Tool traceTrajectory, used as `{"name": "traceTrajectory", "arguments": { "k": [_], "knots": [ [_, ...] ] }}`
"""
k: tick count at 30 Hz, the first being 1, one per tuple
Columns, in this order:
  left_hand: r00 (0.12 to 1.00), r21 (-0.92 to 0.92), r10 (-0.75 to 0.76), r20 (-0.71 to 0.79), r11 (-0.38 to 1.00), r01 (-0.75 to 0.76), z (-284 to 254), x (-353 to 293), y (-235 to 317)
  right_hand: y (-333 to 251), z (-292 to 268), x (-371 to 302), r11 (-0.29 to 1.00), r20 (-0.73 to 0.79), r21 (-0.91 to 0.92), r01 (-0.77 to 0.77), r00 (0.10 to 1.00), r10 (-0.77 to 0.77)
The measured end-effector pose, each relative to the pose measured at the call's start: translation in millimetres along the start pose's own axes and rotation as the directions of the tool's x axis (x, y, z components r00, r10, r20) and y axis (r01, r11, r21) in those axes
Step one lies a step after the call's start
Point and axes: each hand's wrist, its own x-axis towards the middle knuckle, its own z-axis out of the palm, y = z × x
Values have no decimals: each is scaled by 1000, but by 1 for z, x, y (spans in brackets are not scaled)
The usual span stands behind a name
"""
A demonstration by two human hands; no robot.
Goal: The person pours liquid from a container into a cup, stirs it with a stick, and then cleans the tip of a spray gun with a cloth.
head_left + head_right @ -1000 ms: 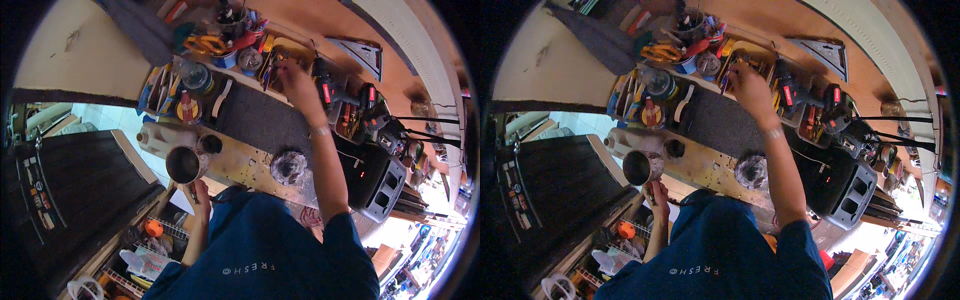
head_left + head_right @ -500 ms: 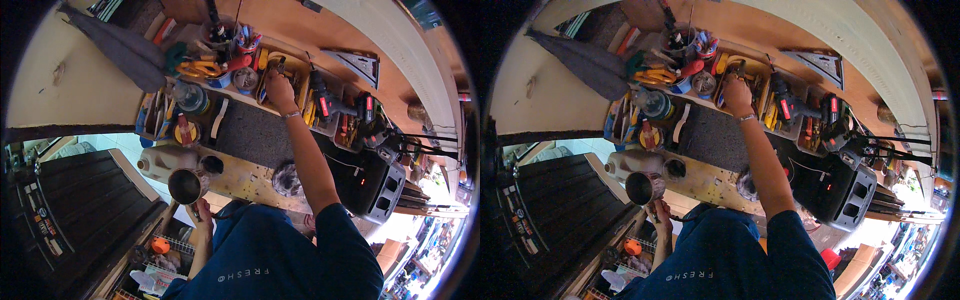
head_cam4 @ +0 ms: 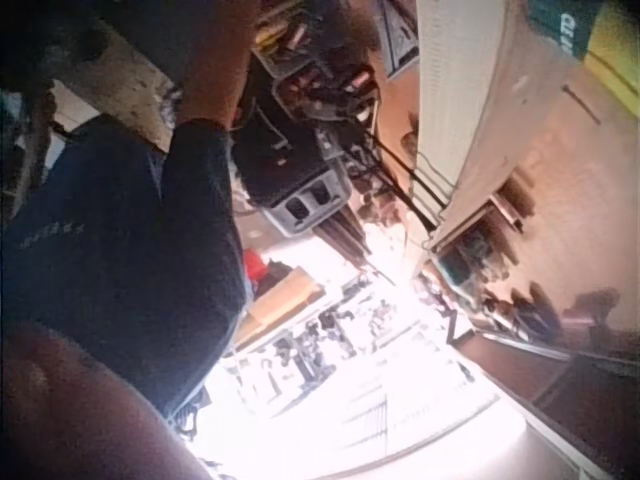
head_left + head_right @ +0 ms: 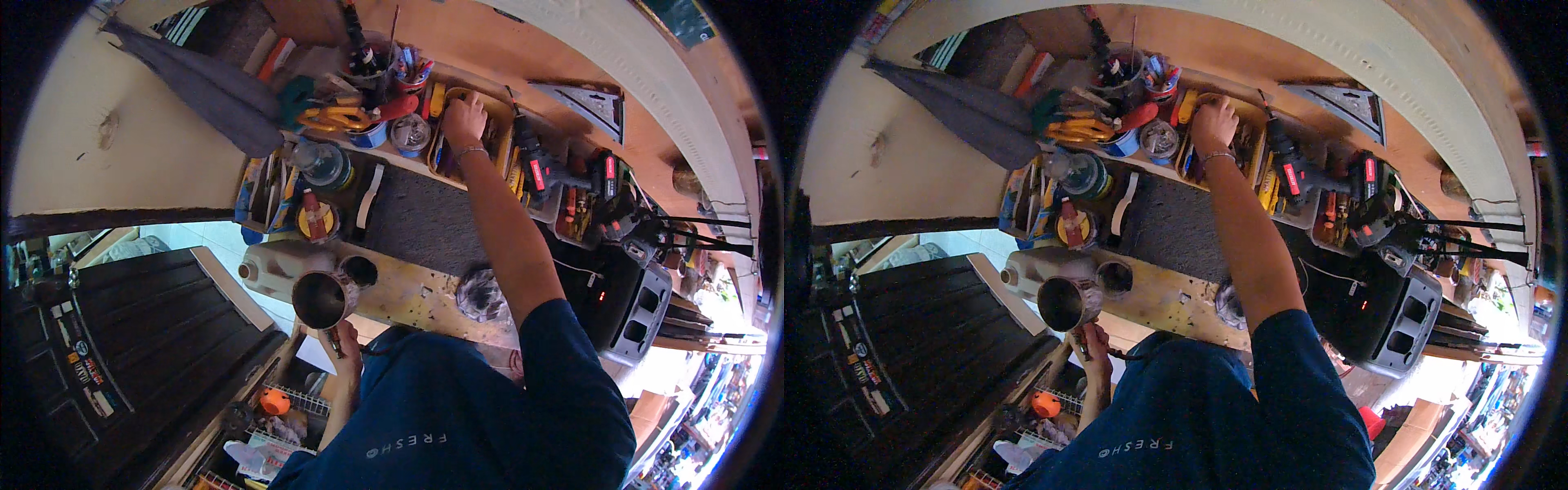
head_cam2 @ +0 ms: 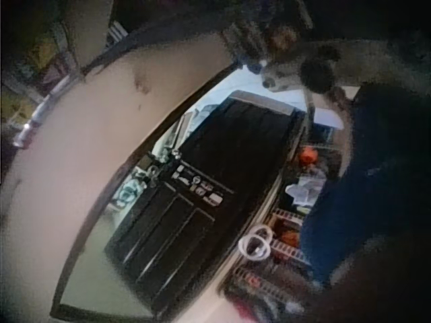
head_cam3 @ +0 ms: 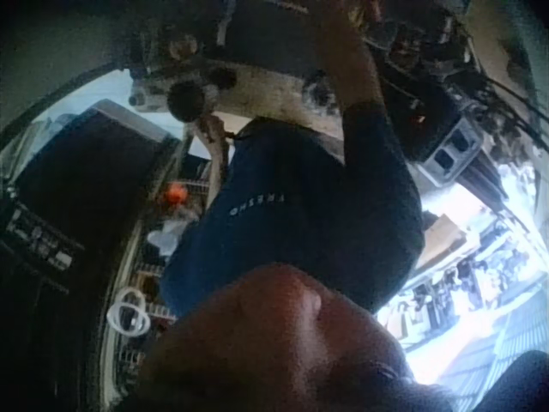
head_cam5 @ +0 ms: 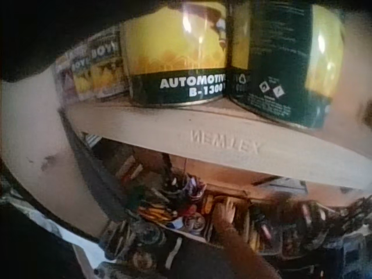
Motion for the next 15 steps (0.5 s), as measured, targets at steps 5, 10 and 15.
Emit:
{"name": "traceTrajectory", "arguments": {
  "k": [5,10,15],
  "knots": [
    [999,40,-33,-22,999,34,-1,-1,-1,10,11,-5,989,-163,138,51,986,-28],
    [998,47,-66,6,997,65,-5,3,-8,8,11,-1,995,-122,101,-16,992,28],
    [996,102,-93,15,991,92,-3,1,-6,10,12,0,995,-100,101,-26,994,36]
  ]
}}
